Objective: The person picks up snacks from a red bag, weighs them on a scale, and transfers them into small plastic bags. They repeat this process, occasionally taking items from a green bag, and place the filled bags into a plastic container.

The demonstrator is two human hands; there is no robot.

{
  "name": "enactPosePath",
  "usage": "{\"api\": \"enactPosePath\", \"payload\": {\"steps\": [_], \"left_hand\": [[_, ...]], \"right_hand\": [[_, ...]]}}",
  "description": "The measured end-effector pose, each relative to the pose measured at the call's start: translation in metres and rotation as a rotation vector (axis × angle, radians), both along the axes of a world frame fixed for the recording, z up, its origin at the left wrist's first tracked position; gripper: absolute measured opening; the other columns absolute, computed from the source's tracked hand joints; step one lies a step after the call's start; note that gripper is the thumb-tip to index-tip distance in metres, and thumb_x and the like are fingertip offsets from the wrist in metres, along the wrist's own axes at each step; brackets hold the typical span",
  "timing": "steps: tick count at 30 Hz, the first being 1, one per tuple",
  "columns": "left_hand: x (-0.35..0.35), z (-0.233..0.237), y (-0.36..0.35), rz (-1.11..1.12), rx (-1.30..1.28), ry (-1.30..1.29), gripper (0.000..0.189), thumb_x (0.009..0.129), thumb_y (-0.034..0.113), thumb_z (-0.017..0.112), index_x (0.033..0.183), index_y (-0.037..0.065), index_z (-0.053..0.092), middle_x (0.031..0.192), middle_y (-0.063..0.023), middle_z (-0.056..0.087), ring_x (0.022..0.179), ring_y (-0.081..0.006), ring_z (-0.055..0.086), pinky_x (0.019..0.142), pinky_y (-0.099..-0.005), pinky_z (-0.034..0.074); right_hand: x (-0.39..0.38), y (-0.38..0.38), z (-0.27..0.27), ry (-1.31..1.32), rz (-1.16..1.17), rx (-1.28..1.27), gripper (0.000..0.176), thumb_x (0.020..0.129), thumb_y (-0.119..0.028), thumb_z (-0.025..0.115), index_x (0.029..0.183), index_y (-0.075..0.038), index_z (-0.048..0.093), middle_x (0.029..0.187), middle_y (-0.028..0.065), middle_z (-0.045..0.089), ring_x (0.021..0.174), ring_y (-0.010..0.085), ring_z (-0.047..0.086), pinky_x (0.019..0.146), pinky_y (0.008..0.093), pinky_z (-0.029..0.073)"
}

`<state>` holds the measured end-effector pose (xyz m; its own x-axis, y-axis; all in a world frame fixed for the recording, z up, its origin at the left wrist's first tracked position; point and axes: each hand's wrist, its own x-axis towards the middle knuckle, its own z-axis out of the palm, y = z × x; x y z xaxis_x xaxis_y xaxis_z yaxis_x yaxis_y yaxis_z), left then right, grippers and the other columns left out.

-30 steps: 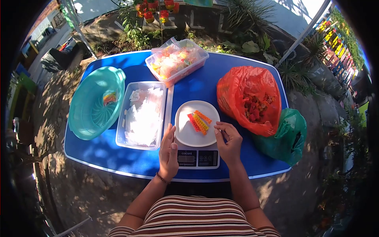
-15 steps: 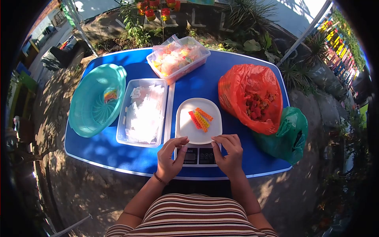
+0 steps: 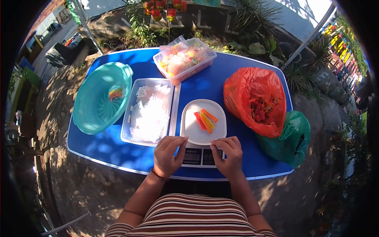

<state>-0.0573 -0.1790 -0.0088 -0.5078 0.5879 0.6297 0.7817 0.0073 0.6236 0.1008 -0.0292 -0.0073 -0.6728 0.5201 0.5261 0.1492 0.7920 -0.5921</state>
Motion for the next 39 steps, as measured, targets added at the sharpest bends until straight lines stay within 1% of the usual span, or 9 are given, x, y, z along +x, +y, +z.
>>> {"api": "enactPosePath", "payload": {"steps": [7, 11, 15, 18, 20, 22, 25, 30, 39], "left_hand": [[-0.046, 0.004, 0.017, 0.577, -0.348, 0.333, 0.036, 0.087, 0.031, 0.076, 0.111, 0.005, 0.074, 0.101, -0.0137, 0.075, 0.099, -0.0305, 0.071, 0.102, -0.0462, 0.043], [-0.043, -0.004, 0.009, 0.421, -0.51, 0.099, 0.032, 0.09, 0.032, 0.073, 0.113, 0.009, 0.075, 0.1, -0.0115, 0.077, 0.091, -0.0241, 0.073, 0.105, -0.0442, 0.04], [-0.04, 0.007, 0.003, 0.408, -0.276, 0.019, 0.015, 0.095, 0.013, 0.069, 0.105, 0.01, 0.079, 0.099, -0.0102, 0.078, 0.086, -0.0224, 0.074, 0.105, -0.0409, 0.041], [-0.035, 0.025, 0.004, 0.259, 0.052, 0.064, 0.022, 0.09, 0.005, 0.072, 0.11, 0.011, 0.077, 0.096, -0.0071, 0.078, 0.089, -0.0206, 0.074, 0.1, -0.042, 0.044], [-0.023, 0.03, 0.009, -0.089, 0.14, -0.337, 0.023, 0.091, 0.001, 0.072, 0.114, 0.003, 0.076, 0.102, -0.0137, 0.076, 0.096, -0.0212, 0.074, 0.086, -0.0335, 0.056], [-0.009, 0.025, 0.013, -0.437, 0.12, -0.825, 0.022, 0.094, 0.003, 0.07, 0.116, 0.0, 0.074, 0.102, -0.0132, 0.076, 0.097, -0.0172, 0.073, 0.086, -0.0283, 0.057], [0.006, 0.012, 0.017, -0.509, 0.095, -1.129, 0.024, 0.098, 0.008, 0.068, 0.119, -0.003, 0.071, 0.105, -0.0135, 0.076, 0.099, -0.0176, 0.073, 0.091, -0.0282, 0.058], [0.014, 0.006, 0.013, -0.542, -0.031, -1.214, 0.025, 0.098, 0.017, 0.07, 0.115, -0.001, 0.074, 0.102, -0.0113, 0.077, 0.096, -0.0139, 0.072, 0.085, -0.0268, 0.058], [0.019, 0.001, 0.01, -0.286, -0.171, -0.901, 0.017, 0.091, 0.013, 0.077, 0.101, -0.001, 0.078, 0.088, -0.0084, 0.078, 0.079, -0.0088, 0.071, 0.072, -0.024, 0.056]], "right_hand": [[-0.015, -0.005, 0.013, 0.02, 0.053, 0.033, 0.015, 0.077, 0.0, 0.077, 0.092, -0.005, 0.077, 0.087, 0.0079, 0.072, 0.081, 0.0252, 0.063, 0.077, 0.0356, 0.049], [-0.018, -0.004, 0.011, 0.023, 0.073, 0.037, 0.016, 0.078, -0.003, 0.077, 0.093, -0.007, 0.076, 0.089, 0.005, 0.072, 0.085, 0.0236, 0.063, 0.077, 0.0362, 0.047], [-0.018, -0.002, 0.009, 0.03, 0.079, 0.037, 0.017, 0.079, -0.005, 0.077, 0.095, -0.008, 0.076, 0.09, 0.0045, 0.072, 0.087, 0.0232, 0.063, 0.077, 0.0362, 0.046], [-0.019, -0.002, 0.016, 0.032, 0.076, -0.046, 0.017, 0.08, -0.007, 0.078, 0.096, -0.006, 0.076, 0.091, 0.0059, 0.072, 0.092, 0.0249, 0.064, 0.082, 0.0381, 0.048], [-0.026, -0.008, 0.031, 0.131, 0.054, -0.1, 0.018, 0.081, -0.001, 0.077, 0.099, -0.003, 0.075, 0.092, 0.0081, 0.072, 0.087, 0.0226, 0.065, 0.08, 0.0343, 0.05], [-0.026, -0.01, 0.035, 0.181, 0.1, -0.262, 0.017, 0.082, 0.0, 0.077, 0.099, -0.002, 0.074, 0.092, 0.0094, 0.072, 0.085, 0.0217, 0.067, 0.078, 0.0329, 0.052], [-0.014, -0.006, 0.025, 0.172, 0.205, -0.504, 0.014, 0.084, -0.001, 0.078, 0.097, -0.004, 0.075, 0.091, 0.0099, 0.073, 0.081, 0.0214, 0.07, 0.075, 0.0325, 0.054], [-0.003, 0.001, 0.024, 0.086, 0.189, -0.39, 0.013, 0.084, -0.001, 0.078, 0.096, -0.003, 0.075, 0.088, 0.0098, 0.072, 0.079, 0.0198, 0.07, 0.066, 0.0298, 0.054], [-0.014, -0.004, 0.041, 0.089, 0.256, -0.102, 0.018, 0.079, -0.008, 0.082, 0.095, -0.008, 0.075, 0.093, 0.0073, 0.069, 0.086, 0.0259, 0.063, 0.079, 0.0369, 0.052]]}}
